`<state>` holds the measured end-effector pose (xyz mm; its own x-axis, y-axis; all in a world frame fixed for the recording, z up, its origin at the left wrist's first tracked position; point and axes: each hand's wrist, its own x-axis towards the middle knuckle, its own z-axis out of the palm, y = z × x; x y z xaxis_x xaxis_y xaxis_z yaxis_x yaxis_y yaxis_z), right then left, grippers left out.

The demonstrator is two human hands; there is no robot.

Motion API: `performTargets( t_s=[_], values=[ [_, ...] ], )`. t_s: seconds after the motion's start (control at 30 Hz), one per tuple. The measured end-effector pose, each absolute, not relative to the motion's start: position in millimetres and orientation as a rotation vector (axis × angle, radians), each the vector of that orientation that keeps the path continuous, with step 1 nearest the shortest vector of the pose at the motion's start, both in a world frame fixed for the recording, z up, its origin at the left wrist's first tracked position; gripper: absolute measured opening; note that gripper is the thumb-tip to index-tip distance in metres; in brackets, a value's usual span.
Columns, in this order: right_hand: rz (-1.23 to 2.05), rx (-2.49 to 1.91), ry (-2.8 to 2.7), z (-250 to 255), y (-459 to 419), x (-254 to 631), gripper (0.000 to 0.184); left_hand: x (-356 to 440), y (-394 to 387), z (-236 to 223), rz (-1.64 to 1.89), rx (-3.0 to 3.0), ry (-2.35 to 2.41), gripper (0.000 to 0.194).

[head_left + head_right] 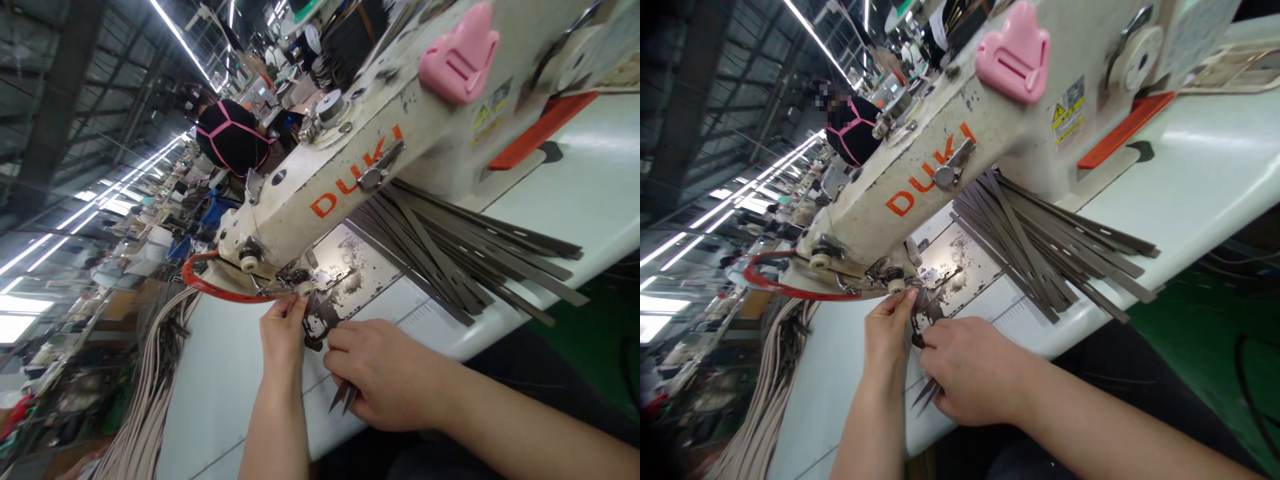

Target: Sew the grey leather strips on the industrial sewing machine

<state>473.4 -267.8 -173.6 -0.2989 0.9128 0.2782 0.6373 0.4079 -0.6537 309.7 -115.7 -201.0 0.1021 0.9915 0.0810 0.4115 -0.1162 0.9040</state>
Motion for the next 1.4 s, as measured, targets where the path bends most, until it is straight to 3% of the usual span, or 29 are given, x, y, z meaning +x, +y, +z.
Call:
performTargets(
  t_s=[1.4],
  values=[
    [0.52, -1.306, -2.033, -177.6, -267.9, 470.5, 0.01, 308.5, -121.2, -197.0, 1.034, 1.601, 1.409, 0.039]
  ],
)
